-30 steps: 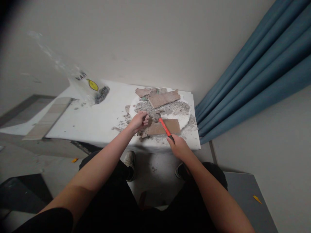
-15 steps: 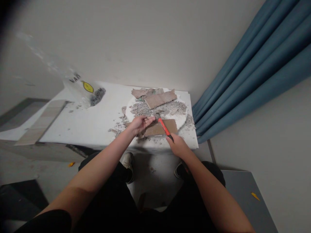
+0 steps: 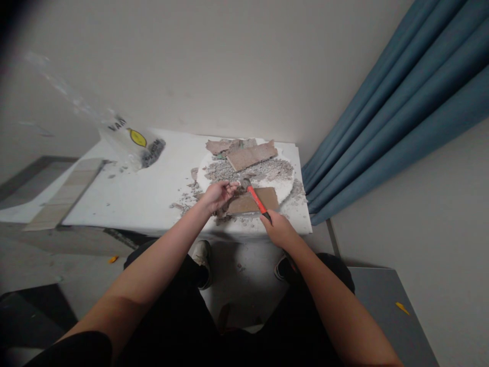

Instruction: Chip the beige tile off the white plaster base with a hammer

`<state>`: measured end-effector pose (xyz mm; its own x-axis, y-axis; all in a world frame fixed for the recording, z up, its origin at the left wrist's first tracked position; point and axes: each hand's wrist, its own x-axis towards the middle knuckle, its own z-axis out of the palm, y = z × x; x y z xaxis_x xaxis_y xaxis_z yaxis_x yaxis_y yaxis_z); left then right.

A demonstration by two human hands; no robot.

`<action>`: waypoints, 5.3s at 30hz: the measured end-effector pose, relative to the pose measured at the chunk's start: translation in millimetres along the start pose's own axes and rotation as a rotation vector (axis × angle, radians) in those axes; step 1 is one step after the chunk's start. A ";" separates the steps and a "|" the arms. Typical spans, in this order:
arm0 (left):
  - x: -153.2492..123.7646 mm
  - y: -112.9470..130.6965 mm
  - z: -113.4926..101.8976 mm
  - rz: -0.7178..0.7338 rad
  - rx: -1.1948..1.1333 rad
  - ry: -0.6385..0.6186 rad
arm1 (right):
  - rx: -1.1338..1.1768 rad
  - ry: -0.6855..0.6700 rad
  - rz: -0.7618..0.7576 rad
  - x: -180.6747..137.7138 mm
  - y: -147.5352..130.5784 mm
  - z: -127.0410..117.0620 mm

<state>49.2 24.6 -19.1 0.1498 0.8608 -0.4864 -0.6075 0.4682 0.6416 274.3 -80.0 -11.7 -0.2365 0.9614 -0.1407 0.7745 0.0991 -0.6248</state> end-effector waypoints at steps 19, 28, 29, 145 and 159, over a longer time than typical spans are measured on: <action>-0.3 -1.3 -6.0 0.002 0.149 -0.256 | -0.008 -0.007 -0.001 0.3 0.1 0.2; -7.4 -2.5 -6.3 0.184 0.563 -0.300 | -0.003 -0.008 -0.007 1.4 2.3 1.5; -8.8 -2.7 -5.5 0.207 0.569 -0.285 | -0.004 -0.010 -0.003 1.3 2.1 1.5; 0.8 -15.9 -26.1 0.719 1.569 0.028 | 0.000 0.081 -0.057 -24.6 -29.0 -21.2; -0.1 -19.6 -29.1 0.732 1.651 0.011 | -0.141 0.098 -0.018 -22.0 -35.8 -20.9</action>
<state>38.4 9.5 -48.9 0.2272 0.9642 0.1370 0.7793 -0.2644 0.5681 264.0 -99.3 29.7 -0.1978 0.9790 -0.0503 0.8468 0.1448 -0.5118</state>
